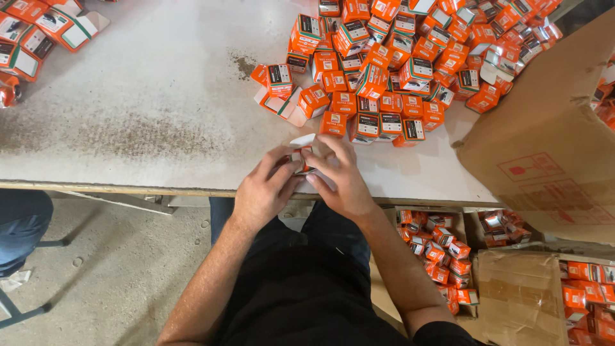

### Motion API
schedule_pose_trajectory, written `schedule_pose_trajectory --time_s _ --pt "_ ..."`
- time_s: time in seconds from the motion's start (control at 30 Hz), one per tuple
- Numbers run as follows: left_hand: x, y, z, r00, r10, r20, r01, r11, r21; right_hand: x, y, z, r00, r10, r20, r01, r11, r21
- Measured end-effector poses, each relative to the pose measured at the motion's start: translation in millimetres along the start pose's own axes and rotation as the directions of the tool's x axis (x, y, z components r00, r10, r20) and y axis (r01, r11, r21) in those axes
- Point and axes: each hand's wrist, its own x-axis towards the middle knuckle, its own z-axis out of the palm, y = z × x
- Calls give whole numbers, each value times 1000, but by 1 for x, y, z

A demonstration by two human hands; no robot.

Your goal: The person picks up small orange product boxes from a pile on the worktable, opens and folds the cartons by hand, and places the finished boxes into a large cardboard box beside the table, repeating the cycle one box at a time.

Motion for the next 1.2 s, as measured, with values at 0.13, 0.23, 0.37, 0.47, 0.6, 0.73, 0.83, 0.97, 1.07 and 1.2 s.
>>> schedule_pose_trajectory --time_s 0.13,0.23,0.37,0.47,0.6,0.73,0.83,0.97,1.07,1.2 --pt "-1 -2 -1 998 -48 26 50 995 -82 3 0 5 1000 -8 -8 9 996 91" --pt "1 -3 -2 998 57 28 -56 998 -43 1 -3 5 995 96 11 -96 957 274" --pt "0 -4 0 999 39 34 -37 997 -72 2 -6 0 903 417 107 -426 831 357" --pt "-4 -5 2 999 -14 45 18 995 -101 3 -6 -5 999 19 41 -28 973 228" --pt "-6 -7 2 999 -15 38 19 994 -104 1 -9 -5 998 36 45 -44 979 198" --pt "-4 -7 2 999 -21 44 26 992 -124 -1 -9 2 994 106 -14 -99 967 234" --pt "-3 -7 1 999 0 49 7 991 -136 -3 -7 5 998 44 -41 -37 987 157" --pt "-2 -7 -1 997 79 24 -76 992 -98 -5 -7 7 997 48 -61 -41 992 120" --pt "-2 -6 -1 998 46 45 -40 993 -115 -6 -8 8 996 49 -72 -39 991 132" --pt "-2 -4 -1 995 65 70 -60 996 -67 -4 -10 3 999 6 -32 -4 997 76"
